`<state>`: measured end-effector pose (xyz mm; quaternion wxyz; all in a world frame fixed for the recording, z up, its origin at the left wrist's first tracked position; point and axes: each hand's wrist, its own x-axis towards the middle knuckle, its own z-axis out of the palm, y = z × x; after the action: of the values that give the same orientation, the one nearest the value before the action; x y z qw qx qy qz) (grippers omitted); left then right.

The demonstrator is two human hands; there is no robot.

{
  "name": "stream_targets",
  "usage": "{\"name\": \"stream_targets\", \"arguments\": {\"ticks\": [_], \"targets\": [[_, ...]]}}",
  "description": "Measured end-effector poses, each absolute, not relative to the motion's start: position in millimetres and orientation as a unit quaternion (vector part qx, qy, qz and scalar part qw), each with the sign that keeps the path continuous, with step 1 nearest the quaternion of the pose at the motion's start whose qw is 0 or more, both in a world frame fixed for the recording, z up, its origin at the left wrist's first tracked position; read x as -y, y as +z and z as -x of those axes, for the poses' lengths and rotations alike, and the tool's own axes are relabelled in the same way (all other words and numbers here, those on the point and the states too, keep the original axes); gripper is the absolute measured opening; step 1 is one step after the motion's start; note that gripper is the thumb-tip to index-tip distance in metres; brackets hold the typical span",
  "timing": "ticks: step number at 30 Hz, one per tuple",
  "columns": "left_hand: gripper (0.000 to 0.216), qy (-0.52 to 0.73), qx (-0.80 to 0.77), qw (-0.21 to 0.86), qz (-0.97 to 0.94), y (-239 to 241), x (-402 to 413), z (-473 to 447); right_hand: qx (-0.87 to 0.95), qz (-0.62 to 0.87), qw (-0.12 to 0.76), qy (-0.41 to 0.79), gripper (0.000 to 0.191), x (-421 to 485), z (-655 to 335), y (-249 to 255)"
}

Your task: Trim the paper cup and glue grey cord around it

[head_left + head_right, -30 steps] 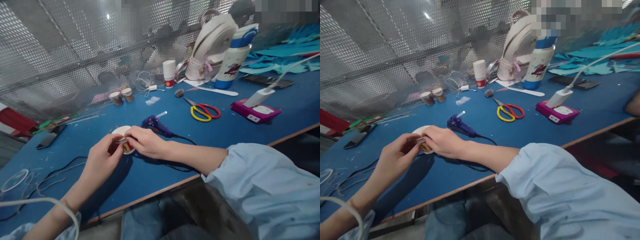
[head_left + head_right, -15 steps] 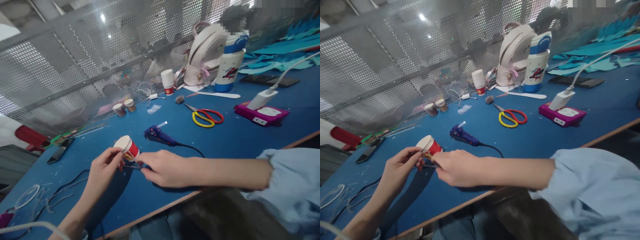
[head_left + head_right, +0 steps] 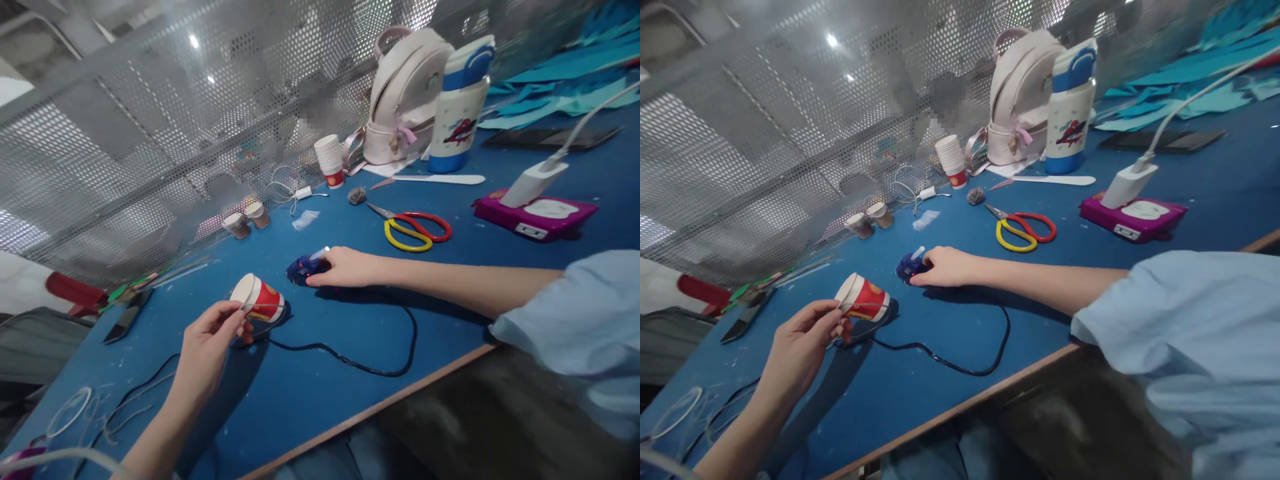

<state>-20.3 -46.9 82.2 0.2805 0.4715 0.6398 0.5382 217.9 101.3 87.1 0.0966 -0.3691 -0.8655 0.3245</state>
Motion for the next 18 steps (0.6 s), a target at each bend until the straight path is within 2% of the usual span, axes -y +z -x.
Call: {"name": "stream_targets", "arguments": {"ticks": [3, 6, 10, 14, 18], "targets": [[0.027, 0.543, -0.633, 0.293, -0.467, 81, 42, 20, 0.853, 0.338, 0.139, 0.373, 0.020, -99, -205, 80], [0.027, 0.545, -0.634, 0.308, -0.454, 81, 36, 18, 0.830, 0.323, 0.201, 0.408, 0.011, -91, -204, 77], [0.026, 0.537, -0.637, 0.315, -0.454, 81, 24, 15, 0.790, 0.307, 0.273, 0.454, 0.008, -82, -212, 79], [0.027, 0.533, -0.635, 0.308, -0.466, 82, 12, 14, 0.821, 0.234, 0.335, 0.399, 0.014, -83, -215, 81], [0.026, 0.514, -0.649, 0.262, -0.496, 82, 3, 18, 0.826, 0.216, 0.347, 0.387, 0.022, -90, -212, 82]]}}
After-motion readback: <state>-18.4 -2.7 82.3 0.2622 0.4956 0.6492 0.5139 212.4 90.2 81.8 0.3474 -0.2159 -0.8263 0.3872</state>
